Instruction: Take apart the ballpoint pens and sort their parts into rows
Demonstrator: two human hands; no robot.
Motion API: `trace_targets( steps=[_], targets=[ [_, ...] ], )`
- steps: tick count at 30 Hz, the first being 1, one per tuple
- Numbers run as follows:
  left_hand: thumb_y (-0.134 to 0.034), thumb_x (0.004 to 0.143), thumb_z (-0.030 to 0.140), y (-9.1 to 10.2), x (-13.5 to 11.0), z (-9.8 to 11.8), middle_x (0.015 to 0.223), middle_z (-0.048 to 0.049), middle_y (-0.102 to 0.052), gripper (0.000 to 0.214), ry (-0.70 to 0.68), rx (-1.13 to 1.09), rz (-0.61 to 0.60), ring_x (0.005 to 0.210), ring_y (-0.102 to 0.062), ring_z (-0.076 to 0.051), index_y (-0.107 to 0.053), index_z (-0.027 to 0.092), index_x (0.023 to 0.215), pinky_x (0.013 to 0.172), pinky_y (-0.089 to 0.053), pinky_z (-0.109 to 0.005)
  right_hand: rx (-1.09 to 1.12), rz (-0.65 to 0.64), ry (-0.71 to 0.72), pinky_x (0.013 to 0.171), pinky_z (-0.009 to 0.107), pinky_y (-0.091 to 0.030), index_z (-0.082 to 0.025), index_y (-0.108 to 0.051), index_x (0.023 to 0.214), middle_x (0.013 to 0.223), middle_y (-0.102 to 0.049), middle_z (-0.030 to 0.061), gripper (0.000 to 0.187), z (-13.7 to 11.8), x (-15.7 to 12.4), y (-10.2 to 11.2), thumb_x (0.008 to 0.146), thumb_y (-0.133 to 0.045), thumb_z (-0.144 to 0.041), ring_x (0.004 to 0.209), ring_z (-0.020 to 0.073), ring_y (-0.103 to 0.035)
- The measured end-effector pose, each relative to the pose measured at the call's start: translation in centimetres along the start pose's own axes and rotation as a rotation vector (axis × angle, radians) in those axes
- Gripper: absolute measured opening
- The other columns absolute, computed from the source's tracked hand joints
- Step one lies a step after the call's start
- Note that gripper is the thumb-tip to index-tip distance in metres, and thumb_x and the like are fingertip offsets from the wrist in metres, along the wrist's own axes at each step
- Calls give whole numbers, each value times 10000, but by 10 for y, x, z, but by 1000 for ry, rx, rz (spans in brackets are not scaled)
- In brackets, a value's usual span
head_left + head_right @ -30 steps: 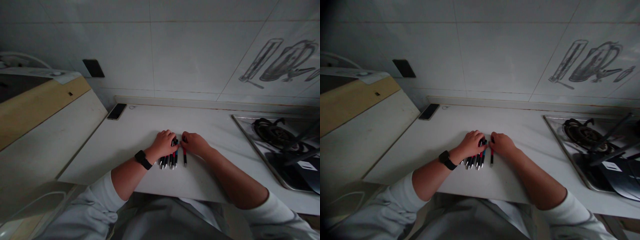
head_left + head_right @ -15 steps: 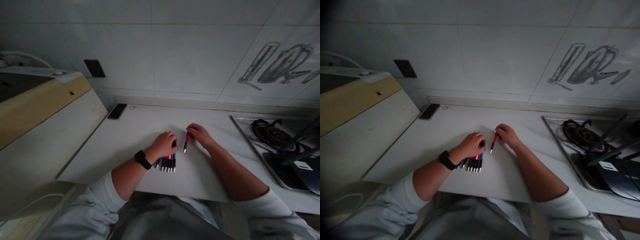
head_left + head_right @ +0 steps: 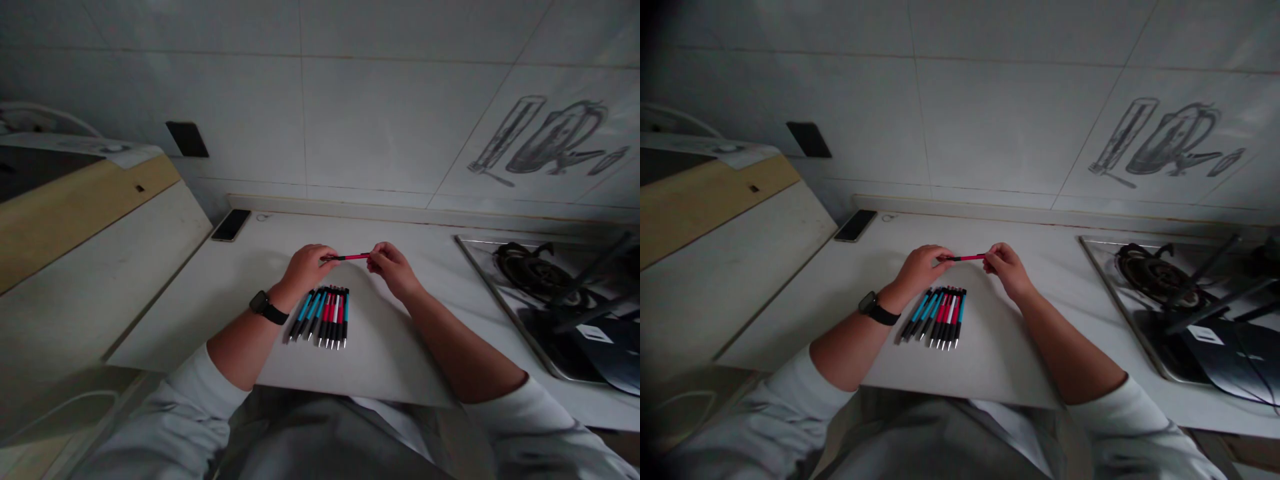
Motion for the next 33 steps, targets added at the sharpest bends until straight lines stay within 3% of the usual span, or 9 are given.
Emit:
trace_targets(
  steps=[7, 11, 15, 18, 22, 24, 28, 33],
  targets=[
    [-727, 919, 320, 10, 23, 3, 956, -28, -758, 116, -92, 196, -28, 921, -665, -208, -753, 229, 987, 865, -474, -339, -153, -252, -14, 573, 255, -391, -188, -600, 873, 651, -565, -28, 438, -6, 18, -40, 854, -626, -625, 575, 111, -491],
    [-664, 968, 323, -7, 15, -15, 975, -32, -774, 149, -79, 195, -77, 933, -683, -207, -769, 224, 1005, 860, -480, -330, -308, -209, 45, 546, 251, -334, -187, -621, 847, 606, -512, -44, 460, 11, 24, -41, 889, -536, -637, 544, 110, -427],
    [-630, 992, 321, -20, 7, -30, 1003, -25, -782, 171, -63, 128, -105, 936, -696, -191, -769, 226, 1024, 851, -490, -311, -412, -181, 126, 629, 267, -410, -190, -665, 983, 678, -571, -23, 411, 17, 24, -40, 908, -523, -568, 637, 146, -510],
    [-655, 977, 335, -16, 6, -31, 1004, -32, -777, 164, -58, 133, -63, 958, -683, -200, -761, 223, 1032, 882, -490, -325, -432, -176, 172, 701, 274, -450, -196, -666, 1050, 768, -631, -2, 392, 10, 19, -41, 935, -509, -536, 717, 159, -569],
    [-658, 974, 365, -14, 5, -27, 1007, -36, -774, 171, -94, 159, -71, 965, -671, -210, -755, 235, 1024, 917, -482, -354, -627, -199, 159, 687, 277, -429, -202, -673, 906, 702, -625, 0, 417, 9, 14, -43, 999, -417, -517, 679, 159, -562],
    [-654, 975, 371, -15, 5, -27, 999, -37, -776, 175, -99, 168, -84, 945, -672, -213, -757, 238, 1022, 910, -480, -362, -691, -186, 209, 678, 277, -422, -199, -661, 908, 735, -632, 7, 345, 6, 13, -43, 980, -465, -475, 686, 160, -556],
    [-656, 974, 377, -14, 5, -29, 994, -34, -780, 177, -81, 178, -69, 929, -673, -214, -759, 243, 1028, 894, -475, -363, -670, -154, 288, 696, 270, -441, -198, -635, 1087, 886, -661, 28, 301, -1, 11, -43, 935, -559, -446, 745, 160, -574],
    [-673, 963, 386, -15, 4, -27, 996, -26, -784, 180, -90, 190, -71, 929, -677, -215, -760, 241, 1025, 889, -472, -367, -735, -182, 322, 732, 283, -448, -204, -650, 1000, 857, -662, 37, 284, -3, 9, -48, 998, -454, -410, 761, 168, -587]
  ],
)
Point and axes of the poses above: each hand's wrist, its own x-axis towards the middle knuckle, its own y-axis out of the back of the hand, z = x × y, the point moved 9 cm from there along x, towards the middle knuckle
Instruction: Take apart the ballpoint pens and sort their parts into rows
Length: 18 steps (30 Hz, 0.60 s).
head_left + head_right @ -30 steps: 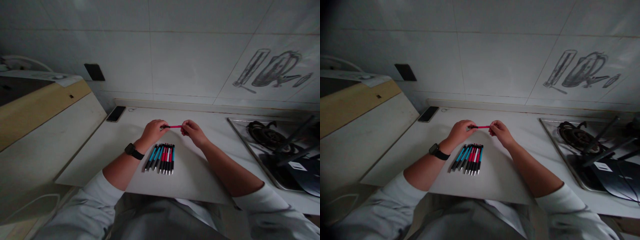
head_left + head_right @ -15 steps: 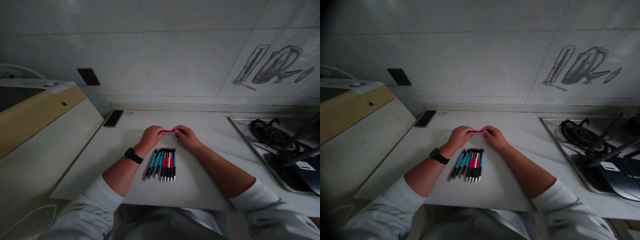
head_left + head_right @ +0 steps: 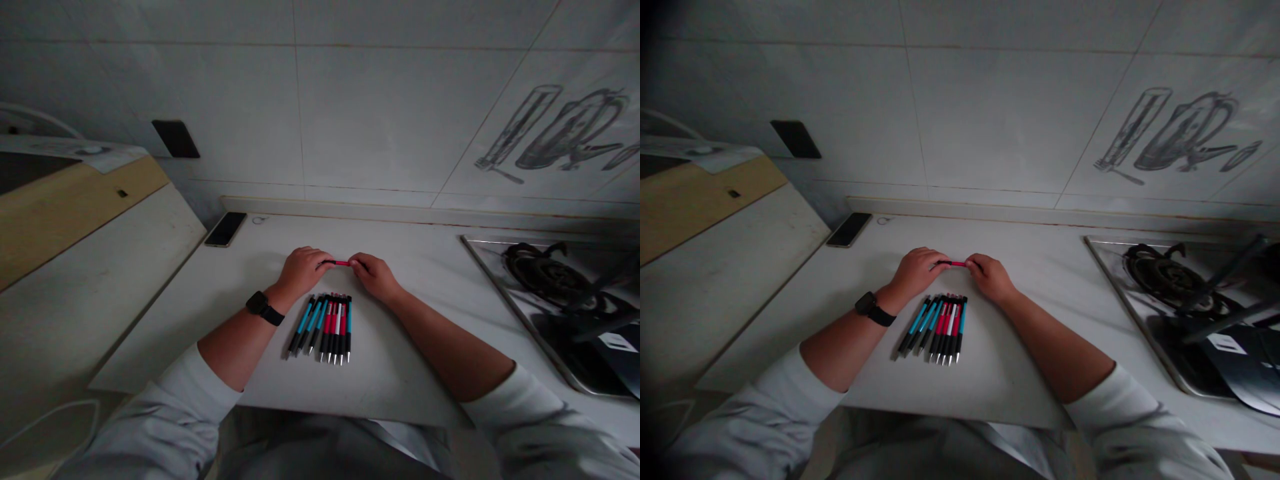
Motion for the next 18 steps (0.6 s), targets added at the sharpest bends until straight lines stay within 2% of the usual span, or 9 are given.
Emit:
trace_targets(
  steps=[3, 5, 9, 11, 13, 16, 18],
  targets=[
    [-666, 968, 375, -1, 0, 0, 1015, -24, -786, 175, 3, -10, -10, 947, -683, -213, -761, 248, 1043, 896, -475, -367, 29, 57, -12, 735, 278, -466, -204, -614, 1101, 965, -677, 53, 266, 2, -1, 4, 943, -557, -411, 789, 170, -603],
    [-664, 971, 370, -1, 0, 0, 1022, -25, -787, 173, -1, -22, -8, 957, -686, -209, -759, 247, 1047, 909, -475, -367, 19, 29, -25, 734, 280, -462, -205, -611, 1140, 939, -680, 47, 299, 4, -1, 2, 963, -536, -434, 775, 170, -605],
    [-678, 961, 365, -2, 0, 0, 1000, -21, -787, 159, 4, -13, -5, 937, -684, -209, -761, 248, 1029, 905, -475, -369, -81, -22, -9, 737, 283, -439, -203, -642, 997, 854, -664, 40, 254, 5, 0, -4, 984, -484, -401, 769, 176, -583],
    [-682, 958, 363, -2, -1, 0, 996, -17, -786, 156, 1, -10, -2, 929, -682, -210, -760, 248, 1029, 899, -474, -369, -58, 19, -3, 728, 275, -442, -198, -618, 1042, 898, -664, 43, 232, 5, 0, -1, 938, -560, -396, 775, 173, -582],
    [-682, 958, 366, -2, -1, 1, 1003, -16, -786, 160, -7, -15, -1, 932, -683, -209, -759, 247, 1032, 901, -474, -368, -22, 24, 4, 732, 275, -446, -197, -601, 1117, 917, -666, 41, 277, 4, 0, -1, 941, -563, -409, 778, 172, -589],
    [-681, 958, 373, -3, -1, 1, 1006, -19, -785, 164, -9, -24, -7, 941, -685, -208, -761, 248, 1029, 908, -473, -366, -40, -39, 26, 782, 288, -444, -205, -627, 1061, 901, -672, 45, 255, 2, 0, -7, 998, -461, -388, 818, 180, -603],
    [-677, 960, 375, -4, -1, 0, 997, -23, -783, 166, -5, -27, -17, 939, -685, -207, -761, 251, 1032, 906, -474, -365, -58, -30, 22, 785, 288, -443, -205, -621, 1025, 913, -673, 49, 212, 2, 0, -7, 981, -485, -361, 830, 183, -600]
  ],
)
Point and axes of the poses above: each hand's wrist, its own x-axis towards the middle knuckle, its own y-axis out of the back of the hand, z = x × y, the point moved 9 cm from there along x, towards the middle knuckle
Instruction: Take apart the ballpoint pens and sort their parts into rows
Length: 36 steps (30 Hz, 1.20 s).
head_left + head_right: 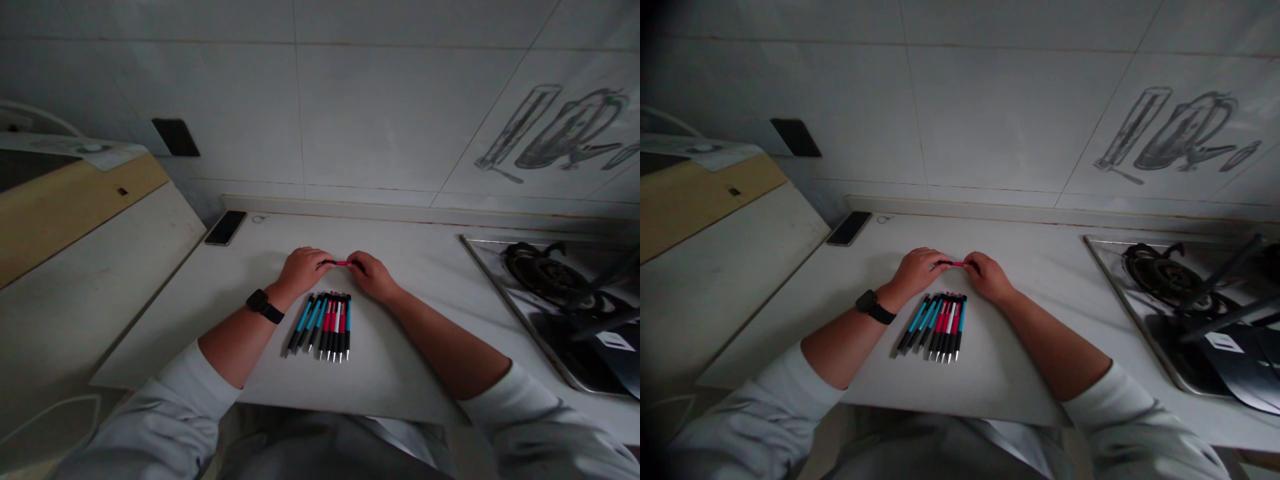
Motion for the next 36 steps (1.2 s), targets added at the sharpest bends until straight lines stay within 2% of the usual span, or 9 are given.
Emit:
trace_targets(
  steps=[3, 7, 11, 16, 20, 25, 28, 30, 36],
  targets=[
    [-666, 967, 374, -1, 0, -1, 998, -25, -779, 169, 8, 5, -10, 937, -684, -208, -758, 256, 1046, 899, -475, -361, -4, 50, -20, 746, 278, -441, -202, -609, 1072, 929, -672, 46, 223, 2, 0, 5, 935, -572, -374, 795, 179, -590],
    [-675, 962, 371, 0, 0, -1, 1001, -28, -779, 167, 8, 9, -1, 946, -685, -213, -758, 251, 1044, 894, -474, -357, -47, -5, 18, 779, 287, -431, -202, -641, 977, 902, -681, 58, 244, -1, 1, 1, 1003, -458, -361, 825, 183, -601],
    [-684, 958, 358, 1, 0, -1, 979, -23, -780, 157, 3, 2, 10, 927, -688, -211, -759, 245, 1038, 867, -479, -351, -39, 64, 30, 727, 277, -429, -191, -625, 1034, 894, -667, 51, 190, -1, 0, 6, 943, -565, -347, 798, 183, -593],
    [-685, 957, 361, 1, 0, -1, 991, -28, -782, 161, 2, 12, 15, 934, -692, -216, -761, 237, 1027, 871, -486, -354, -28, -24, 29, 715, 289, -416, -211, -652, 957, 827, -674, 42, 266, 3, 2, -3, 1018, -449, -372, 741, 178, -589],
    [-680, 960, 347, 1, -1, -2, 1003, -25, -781, 151, 1, 8, 19, 941, -691, -214, -757, 246, 1041, 872, -488, -353, 0, 39, 21, 703, 284, -423, -205, -625, 1054, 895, -684, 46, 190, 5, 2, 2, 943, -579, -352, 757, 179, -589],
    [-687, 954, 349, 1, -1, -4, 992, -30, -777, 150, 5, 8, 34, 933, -692, -212, -754, 244, 1039, 870, -491, -347, 6, -13, 56, 750, 296, -435, -217, -650, 1007, 849, -679, 34, 243, 4, 2, -4, 1016, -444, -346, 781, 182, -611],
    [-686, 955, 346, 1, -1, -4, 993, -30, -775, 152, 8, 15, 38, 934, -693, -214, -750, 240, 1043, 869, -493, -347, -22, 49, 62, 730, 297, -436, -205, -634, 1017, 895, -673, 45, 155, 5, 2, 0, 947, -549, -314, 788, 186, -596],
    [-684, 956, 343, 1, -1, -4, 991, -28, -774, 152, 12, 20, 38, 934, -694, -216, -746, 236, 1043, 869, -496, -349, -1, 68, 38, 706, 295, -439, -199, -626, 1104, 903, -669, 44, 231, 8, 2, 2, 916, -609, -331, 771, 184, -591],
    [-645, 976, 334, 0, -2, -4, 1039, -33, -778, 175, 25, -1, 24, 968, -704, -218, -737, 241, 1092, 900, -511, -354, 61, 99, 66, 766, 322, -461, -220, -698, 1060, 947, -703, 61, 219, 10, 3, 4, 977, -527, -327, 847, 196, -624]
  ],
)
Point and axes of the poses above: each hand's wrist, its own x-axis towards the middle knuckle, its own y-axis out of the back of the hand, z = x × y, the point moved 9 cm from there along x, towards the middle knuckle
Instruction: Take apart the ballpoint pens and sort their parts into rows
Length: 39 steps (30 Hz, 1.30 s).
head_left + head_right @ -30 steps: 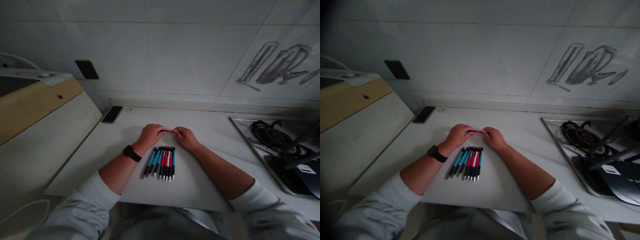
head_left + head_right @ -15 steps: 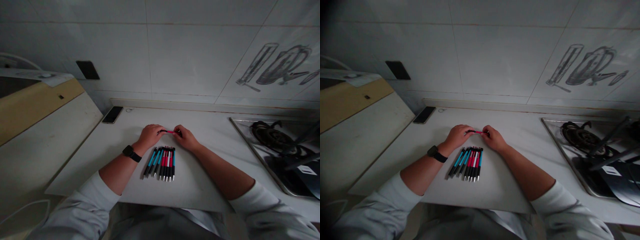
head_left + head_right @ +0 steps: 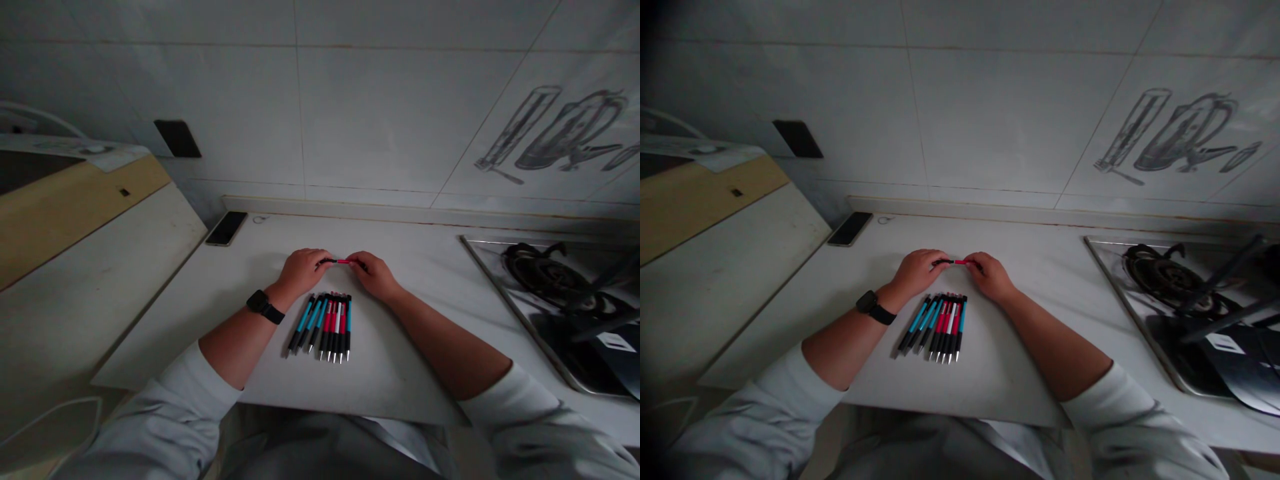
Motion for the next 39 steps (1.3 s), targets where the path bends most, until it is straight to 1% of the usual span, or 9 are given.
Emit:
trace_targets(
  steps=[4, 9, 13, 18, 22, 27, 32, 35, 39],
  targets=[
    [-595, 980, 274, -4, -2, 9, 1143, -23, -770, 255, -45, -60, -65, 1025, -708, -201, -715, 280, 1205, 924, -520, -332, 197, 45, -68, 741, 316, -476, -226, -681, 1018, 944, -697, 50, 201, 8, 1, 3, 922, -626, -394, 824, 186, -625],
    [-603, 937, 249, -3, -3, 10, 972, -30, -777, 215, 2, -21, -93, 885, -709, -201, -740, 261, 1102, 802, -509, -305, 538, 40, -228, 645, 291, -471, -241, -557, 970, 763, -638, -20, 325, 12, 1, -2, 847, -713, -497, 668, 153, -590],
    [-587, 974, 345, -3, -3, 9, 898, -25, -768, 188, 32, -14, -111, 792, -689, -184, -738, 247, 1028, 705, -458, -281, 674, 69, -308, 628, 285, -465, -240, -552, 940, 726, -638, -27, 348, 14, 1, -2, 828, -715, -526, 642, 145, -574],
    [-560, 983, 321, 1, -2, 5, 848, -20, -757, 195, 42, 4, -120, 748, -670, -169, -736, 243, 957, 675, -413, -268, 826, 215, -464, 579, 269, -445, -252, -561, 962, 706, -625, -42, 373, 38, -2, 6, 743, -762, -476, 620, 143, -567],
    [-567, 967, 304, 12, -1, -3, 842, -14, -758, 178, 82, 24, -57, 733, -664, -168, -734, 244, 942, 657, -400, -272, 904, 303, -564, 563, 268, -457, -252, -536, 902, 716, -612, -37, 380, 58, -3, 12, 694, -770, -467, 624, 147, -584],
    [-573, 959, 308, 19, -2, -11, 799, -10, -742, 166, 140, 13, 18, 718, -666, -172, -719, 243, 915, 654, -407, -276, 783, 296, -586, 524, 260, -459, -250, -509, 903, 716, -593, -21, 318, 69, -2, 17, 737, -694, -448, 596, 144, -576],
    [-568, 962, 318, 9, -2, -19, 775, -14, -732, 178, 178, 0, -1, 687, -648, -171, -716, 240, 902, 632, -398, -273, 505, 227, -508, 469, 259, -436, -251, -496, 921, 651, -564, -39, 272, 68, 0, 16, 805, -603, -473, 527, 144, -540],
    [-566, 969, 340, 2, -2, -29, 785, -19, -734, 195, 213, -28, 1, 686, -642, -170, -718, 232, 913, 622, -397, -271, 434, 193, -469, 462, 254, -421, -249, -527, 941, 644, -570, -49, 255, 64, 1, 13, 812, -603, -456, 503, 136, -521],
    [-571, 968, 342, -3, -3, -43, 803, -19, -737, 192, 268, -84, 11, 695, -640, -160, -711, 224, 910, 636, -407, -266, 411, 180, -487, 481, 258, -420, -242, -562, 947, 664, -593, -42, 265, 62, 1, 12, 798, -631, -451, 524, 139, -532]
  ],
)
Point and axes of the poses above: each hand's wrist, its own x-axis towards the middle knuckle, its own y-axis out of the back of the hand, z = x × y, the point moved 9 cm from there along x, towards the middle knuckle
